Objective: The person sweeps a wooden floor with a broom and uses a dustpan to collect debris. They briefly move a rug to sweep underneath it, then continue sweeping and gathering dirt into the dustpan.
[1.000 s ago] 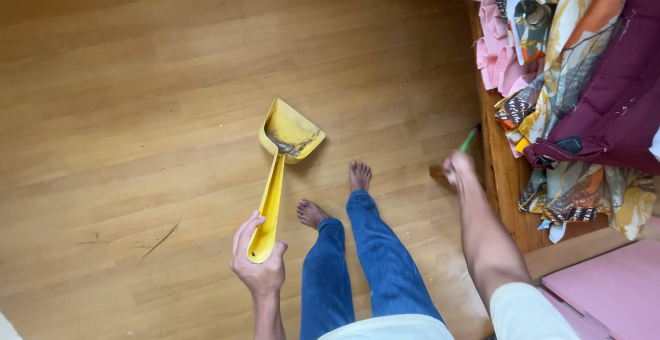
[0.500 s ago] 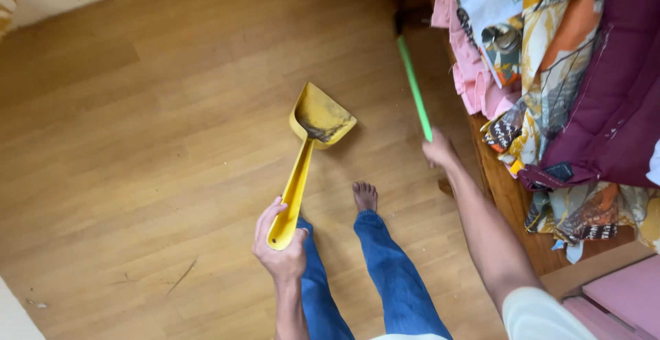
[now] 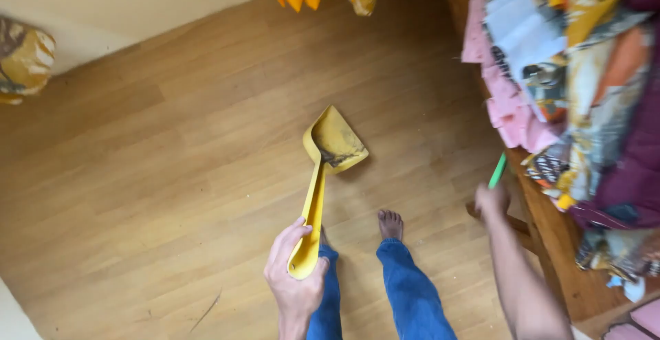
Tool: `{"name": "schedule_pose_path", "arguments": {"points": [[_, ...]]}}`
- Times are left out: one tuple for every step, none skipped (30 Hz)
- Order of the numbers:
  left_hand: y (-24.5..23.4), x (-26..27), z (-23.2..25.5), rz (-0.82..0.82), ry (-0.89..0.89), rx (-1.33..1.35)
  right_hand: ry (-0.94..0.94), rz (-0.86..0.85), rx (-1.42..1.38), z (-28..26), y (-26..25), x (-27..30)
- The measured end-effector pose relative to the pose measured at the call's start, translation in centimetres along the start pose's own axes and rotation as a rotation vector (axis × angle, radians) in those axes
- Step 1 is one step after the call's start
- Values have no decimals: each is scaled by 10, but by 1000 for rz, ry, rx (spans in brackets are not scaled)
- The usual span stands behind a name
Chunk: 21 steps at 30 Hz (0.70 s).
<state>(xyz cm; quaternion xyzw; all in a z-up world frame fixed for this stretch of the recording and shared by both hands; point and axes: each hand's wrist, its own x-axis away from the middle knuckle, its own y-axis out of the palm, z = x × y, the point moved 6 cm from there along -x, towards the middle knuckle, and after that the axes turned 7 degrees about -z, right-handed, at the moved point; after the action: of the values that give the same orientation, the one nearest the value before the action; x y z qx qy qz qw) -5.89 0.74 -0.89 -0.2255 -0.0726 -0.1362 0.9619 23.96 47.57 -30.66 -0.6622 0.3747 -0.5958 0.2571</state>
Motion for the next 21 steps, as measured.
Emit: {"name": "schedule_pose_path", "arguments": {"points": [[-1, 1, 1, -23, 37, -7, 54, 2, 39, -10, 15, -58], [-3, 1, 3, -46, 73, -14, 107, 5, 79, -31, 32, -114], [-2, -1, 2, -34, 71, -22, 97, -5, 81, -70, 46, -141], [-3, -2, 0, 23, 31, -41, -105, -100, 724, -122, 67, -167], [-3, 1, 2, 70, -17, -58, -305, -200, 1362, -155, 88, -186], [1, 5, -5, 72, -26, -63, -309, -208, 1369, -174, 97, -173], [4, 6, -9, 104, -22, -90, -238, -91, 744, -202, 87, -163], [6, 8, -10, 136, -18, -118, -150, 17, 112, -221, 75, -151], [8, 6, -10, 134, -22, -118, -147, 16, 115, -226, 81, -141], [9, 5, -9, 125, -28, -98, -275, -4, 308, -240, 89, -128], [10, 6, -4, 115, -40, -72, -400, -25, 507, -251, 92, -112], [7, 9, -7, 111, -48, -67, -395, -24, 517, -237, 75, -73], [7, 11, -7, 100, -25, -46, -432, -75, 471, -231, 60, -35], [4, 13, -7, 89, -1, -25, -469, -127, 425, -225, 45, 4], [0, 14, -2, 103, 3, -19, -484, -121, 427, -199, 38, 17], [-4, 16, 1, 114, -13, -12, -411, -96, 346, -169, 27, 26], [-9, 19, 3, 122, -31, -14, -334, -81, 262, -132, 22, 36], [-11, 22, 9, 133, -28, -18, -345, -85, 259, -123, 23, 27], [-16, 25, 13, 133, -52, -33, -330, -5, 259, -109, 21, 22], [-19, 28, 16, 134, -76, -48, -314, 75, 257, -95, 19, 16], [-20, 31, 20, 135, -75, -53, -315, 70, 255, -112, 19, 5]]}}
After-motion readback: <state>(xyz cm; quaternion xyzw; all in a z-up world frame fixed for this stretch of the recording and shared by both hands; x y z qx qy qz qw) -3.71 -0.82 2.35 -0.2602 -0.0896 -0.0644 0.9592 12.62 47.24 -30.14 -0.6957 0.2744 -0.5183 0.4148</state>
